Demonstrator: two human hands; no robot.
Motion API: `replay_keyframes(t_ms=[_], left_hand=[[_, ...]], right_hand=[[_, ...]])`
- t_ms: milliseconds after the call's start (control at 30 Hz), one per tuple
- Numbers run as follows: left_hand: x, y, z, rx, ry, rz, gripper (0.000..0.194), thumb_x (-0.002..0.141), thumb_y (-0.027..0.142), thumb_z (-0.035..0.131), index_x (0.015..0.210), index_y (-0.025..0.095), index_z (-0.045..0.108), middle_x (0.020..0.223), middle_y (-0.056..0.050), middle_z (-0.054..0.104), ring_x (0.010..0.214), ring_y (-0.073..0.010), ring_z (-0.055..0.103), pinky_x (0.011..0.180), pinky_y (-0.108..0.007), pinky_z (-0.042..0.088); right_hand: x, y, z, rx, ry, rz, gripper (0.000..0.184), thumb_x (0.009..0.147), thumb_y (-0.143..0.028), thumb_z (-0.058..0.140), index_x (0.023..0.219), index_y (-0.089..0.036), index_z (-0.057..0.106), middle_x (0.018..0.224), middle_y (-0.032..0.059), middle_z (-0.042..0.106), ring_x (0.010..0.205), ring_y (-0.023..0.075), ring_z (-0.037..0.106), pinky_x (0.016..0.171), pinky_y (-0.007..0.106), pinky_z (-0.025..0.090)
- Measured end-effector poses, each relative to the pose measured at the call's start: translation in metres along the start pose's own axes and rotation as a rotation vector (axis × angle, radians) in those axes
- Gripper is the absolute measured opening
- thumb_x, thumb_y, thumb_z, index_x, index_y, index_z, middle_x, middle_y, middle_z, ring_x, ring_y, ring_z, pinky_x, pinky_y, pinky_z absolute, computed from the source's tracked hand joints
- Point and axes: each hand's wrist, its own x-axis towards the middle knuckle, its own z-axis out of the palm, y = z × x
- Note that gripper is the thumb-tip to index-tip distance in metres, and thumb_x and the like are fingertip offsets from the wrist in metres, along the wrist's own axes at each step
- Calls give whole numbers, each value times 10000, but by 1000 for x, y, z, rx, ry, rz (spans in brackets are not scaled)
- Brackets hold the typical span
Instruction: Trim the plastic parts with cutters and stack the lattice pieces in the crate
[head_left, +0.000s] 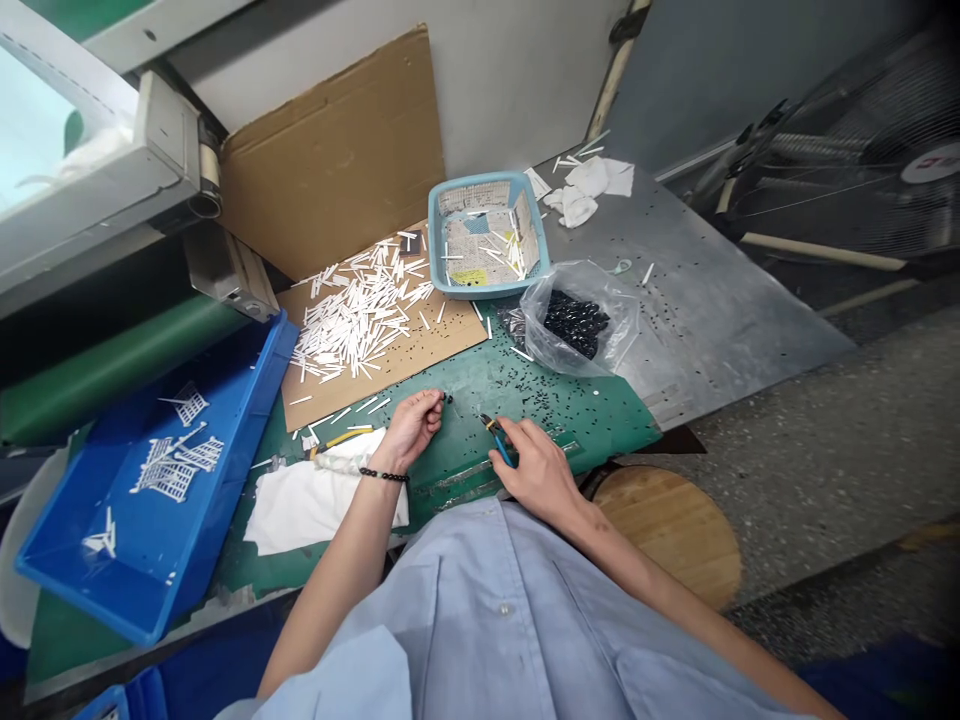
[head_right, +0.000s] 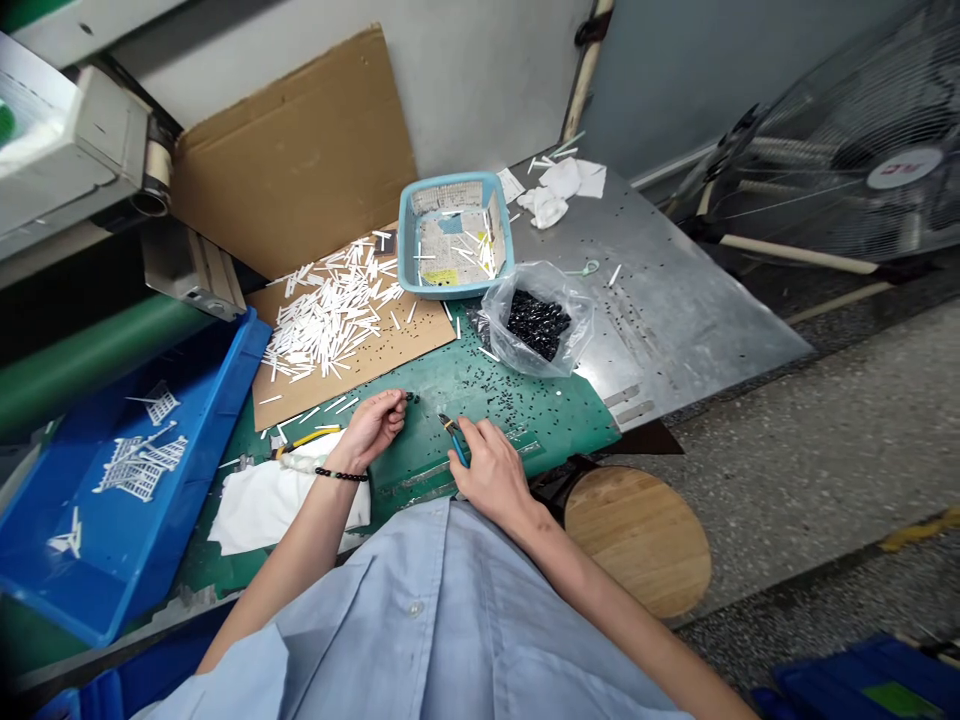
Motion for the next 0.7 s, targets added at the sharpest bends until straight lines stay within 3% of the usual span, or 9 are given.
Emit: replay_keyframes(t_ms=[167,267,500,700], left_hand=[[11,-3,-12,670,285,295,227,797,355,605,860,148,676,651,4,539,565,-104,431,547,-233,306],[14,-2,-16,979,296,388,203,813,322,583,890,173,697,642,-3,564,614,-148,489,624,-262,340],[16,8,-12,1123,151,477,137,781,230,601,839,204,723,673,-33,596,647,-186,511,677,-280,347],[21,16,-7,1178,130,347,80,710,159,589,679,191,655,590,-19,578,588,-172,499,630,-277,330]], right_hand=[[-2,2,0,2,-2,7,440,879,-301,500,1286,-133,517,979,88,571,908,221,535,826,348,464],[-2,2,0,-5,-13,-3,439,882,-302,496,1286,-132,516,980,90,571,910,224,534,822,350,464],[-1,3,0,-24,-33,-3,435,881,-295,496,1288,-141,512,991,89,572,933,227,535,836,348,458],[-1,3,2,-29,-34,-12,437,881,-306,493,1287,-145,509,1014,89,574,962,232,537,853,348,449]])
